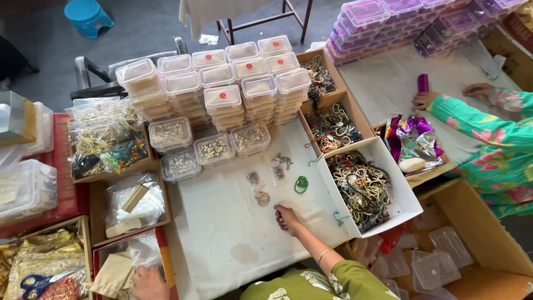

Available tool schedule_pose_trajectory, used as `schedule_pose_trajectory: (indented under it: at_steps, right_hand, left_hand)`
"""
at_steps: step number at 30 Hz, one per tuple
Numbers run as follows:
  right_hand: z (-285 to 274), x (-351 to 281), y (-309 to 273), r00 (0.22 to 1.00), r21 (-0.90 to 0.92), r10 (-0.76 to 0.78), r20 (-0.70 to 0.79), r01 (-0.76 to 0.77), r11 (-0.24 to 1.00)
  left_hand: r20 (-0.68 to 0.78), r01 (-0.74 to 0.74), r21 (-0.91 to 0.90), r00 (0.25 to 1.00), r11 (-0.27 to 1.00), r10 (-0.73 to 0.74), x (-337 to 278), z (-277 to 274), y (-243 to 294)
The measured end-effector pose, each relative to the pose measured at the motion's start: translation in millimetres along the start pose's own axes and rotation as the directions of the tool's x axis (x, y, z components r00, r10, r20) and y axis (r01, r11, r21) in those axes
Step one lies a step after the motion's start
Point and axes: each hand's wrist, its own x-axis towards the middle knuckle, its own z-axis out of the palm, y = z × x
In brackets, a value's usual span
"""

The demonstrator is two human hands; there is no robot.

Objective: The person sorts through various jewelry items and small components on a cluttered table. They pick up small plastic bags containing beads or charms, examine them, and place them back down. They also handle loose necklaces and bracelets, moving them around the workspace.

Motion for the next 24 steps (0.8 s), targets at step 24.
schedule_pose_trajectory:
  at_steps: [24]
  right_hand:
    - [-14.7,16.3,7.4,0.994,0.353,-0.037,-0.105,0.072,0.933]
  left_hand:
    - [-0.007,0.17,-0.006,0.985,0.985,-0.17,-15.9,-45.4,8.7]
